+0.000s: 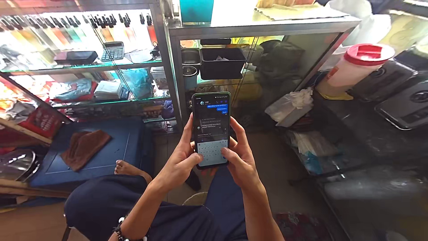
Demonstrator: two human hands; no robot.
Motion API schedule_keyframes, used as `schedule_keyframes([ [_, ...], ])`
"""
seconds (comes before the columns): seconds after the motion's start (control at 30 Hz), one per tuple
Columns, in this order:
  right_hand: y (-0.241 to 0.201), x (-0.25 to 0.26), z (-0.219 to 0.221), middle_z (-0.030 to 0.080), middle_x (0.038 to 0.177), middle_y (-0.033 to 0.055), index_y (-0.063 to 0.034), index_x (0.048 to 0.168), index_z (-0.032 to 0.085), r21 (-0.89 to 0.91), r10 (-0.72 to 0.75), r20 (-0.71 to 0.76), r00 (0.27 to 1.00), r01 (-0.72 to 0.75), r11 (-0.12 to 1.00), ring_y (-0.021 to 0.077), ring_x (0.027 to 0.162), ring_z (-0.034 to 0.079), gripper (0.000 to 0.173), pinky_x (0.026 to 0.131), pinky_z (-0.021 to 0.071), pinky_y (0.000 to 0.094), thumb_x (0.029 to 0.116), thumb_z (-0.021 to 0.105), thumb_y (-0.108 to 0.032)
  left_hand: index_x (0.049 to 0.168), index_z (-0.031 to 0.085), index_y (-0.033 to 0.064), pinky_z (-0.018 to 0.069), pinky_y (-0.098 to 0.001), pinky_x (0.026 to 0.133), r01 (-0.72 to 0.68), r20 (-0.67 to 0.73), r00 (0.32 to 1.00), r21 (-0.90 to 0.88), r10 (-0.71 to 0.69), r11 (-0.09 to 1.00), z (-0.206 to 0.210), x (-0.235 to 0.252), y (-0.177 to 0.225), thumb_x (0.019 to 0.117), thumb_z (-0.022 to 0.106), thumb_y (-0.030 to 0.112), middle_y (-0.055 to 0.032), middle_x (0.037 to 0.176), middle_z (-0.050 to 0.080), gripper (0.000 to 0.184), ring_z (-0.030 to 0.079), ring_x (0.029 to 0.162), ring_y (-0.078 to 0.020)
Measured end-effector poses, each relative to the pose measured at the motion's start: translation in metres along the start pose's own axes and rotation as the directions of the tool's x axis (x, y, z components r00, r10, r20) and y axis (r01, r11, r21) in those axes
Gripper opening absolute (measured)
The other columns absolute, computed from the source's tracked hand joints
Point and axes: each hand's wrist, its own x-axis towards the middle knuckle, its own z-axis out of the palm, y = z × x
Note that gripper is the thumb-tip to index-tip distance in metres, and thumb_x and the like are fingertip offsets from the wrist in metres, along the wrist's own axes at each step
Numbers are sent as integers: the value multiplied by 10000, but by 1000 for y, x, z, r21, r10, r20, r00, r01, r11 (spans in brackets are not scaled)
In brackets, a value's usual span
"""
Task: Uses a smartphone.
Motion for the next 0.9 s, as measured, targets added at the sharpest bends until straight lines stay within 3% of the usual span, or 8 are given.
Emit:
schedule_keyframes([
  [0.07, -1, 0, -3, 599, 1353, 167, -291, 1605, 145, -15, -7, 81, 997, 8, 1000, 315, 920, 734, 803, 638, 655, 433, 966, 556, -32, 1630, 17, 379, 620, -373, 831, 8, -12, 1000, -4, -8, 1000, -1, -1, 2, 963, 410, -15, -121, 1277, 635, 869, 707, 1013, -221],
  [0.17, -1, 0, -2, 594, 1335, 166, -294, 1615, 90, -74, -8, 111, 994, 17, 997, 308, 891, 734, 912, 635, 657, 427, 917, 535, 89, 1627, 25, 394, 617, -378, 845, -1, -5, 1000, -19, 1, 1000, -2, -1, 2, 964, 407, -17, -115, 1307, 620, 868, 702, 1040, -224],
  [0.43, 1, 1, -1, 594, 1346, 164, -285, 1605, 126, -22, -14, 100, 995, 16, 1000, 311, 916, 734, 810, 635, 656, 430, 962, 503, 32, 1627, 28, 373, 622, -342, 807, -7, -28, 1000, 3, 7, 1000, 0, -1, 0, 984, 453, -2, -105, 1254, 653, 857, 715, 982, -200],
  [0.67, 2, 1, -3, 603, 1339, 179, -276, 1603, 168, -26, 7, 48, 999, -6, 1000, 327, 937, 732, 696, 626, 651, 453, 999, 373, 3, 1632, 18, 350, 610, -374, 872, -19, -12, 1000, 11, 19, 1000, -2, 0, -2, 973, 396, 2, -115, 1284, 634, 836, 701, 1046, -216],
  [0.9, 0, 1, -4, 597, 1345, 182, -293, 1609, 101, -44, 6, 122, 992, -1, 999, 335, 945, 729, 847, 658, 656, 449, 941, 475, 69, 1631, 31, 360, 605, -376, 876, -14, -5, 1000, -14, 14, 1000, -5, 0, -2, 946, 411, 18, -115, 1296, 631, 854, 697, 1056, -216],
])
